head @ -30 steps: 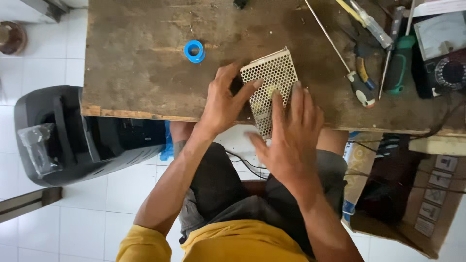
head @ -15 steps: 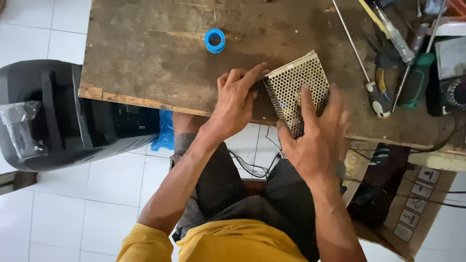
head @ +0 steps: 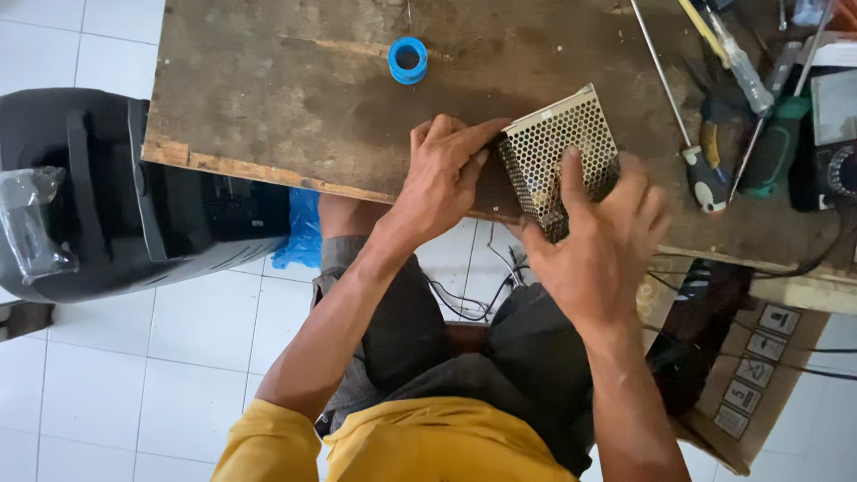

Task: The person is working on a metal power supply unit on a wooden table. They use a screwdriver to unscrew and remove the perforated metal cover, revealing the internal components. The person then uses the screwdriver to probe and adjust parts inside the unit before placing the cover back on.

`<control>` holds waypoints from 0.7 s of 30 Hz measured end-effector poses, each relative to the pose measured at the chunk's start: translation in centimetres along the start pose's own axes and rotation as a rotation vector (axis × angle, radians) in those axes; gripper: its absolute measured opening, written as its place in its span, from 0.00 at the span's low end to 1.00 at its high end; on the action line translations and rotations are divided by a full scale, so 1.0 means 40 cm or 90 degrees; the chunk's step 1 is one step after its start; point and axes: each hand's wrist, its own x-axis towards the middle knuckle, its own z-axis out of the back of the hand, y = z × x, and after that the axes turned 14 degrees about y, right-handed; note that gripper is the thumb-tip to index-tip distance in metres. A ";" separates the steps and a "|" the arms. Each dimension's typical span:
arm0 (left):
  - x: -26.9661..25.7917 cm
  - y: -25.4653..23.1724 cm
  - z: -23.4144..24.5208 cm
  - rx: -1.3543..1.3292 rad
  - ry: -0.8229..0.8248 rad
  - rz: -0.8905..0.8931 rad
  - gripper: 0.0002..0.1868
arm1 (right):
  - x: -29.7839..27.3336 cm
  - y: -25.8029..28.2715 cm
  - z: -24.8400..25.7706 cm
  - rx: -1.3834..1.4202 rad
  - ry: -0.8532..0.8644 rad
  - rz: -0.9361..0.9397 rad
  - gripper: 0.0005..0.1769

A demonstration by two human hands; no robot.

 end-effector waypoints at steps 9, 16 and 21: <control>-0.042 -0.043 0.018 -0.023 0.002 -0.010 0.18 | 0.004 -0.058 -0.012 0.203 0.074 0.024 0.58; -0.054 -0.017 0.061 0.007 0.077 -0.034 0.27 | 0.006 -0.110 0.044 0.378 0.194 0.068 0.55; 0.005 0.014 0.107 0.044 0.245 -0.068 0.55 | 0.002 -0.102 0.039 0.273 0.150 0.122 0.56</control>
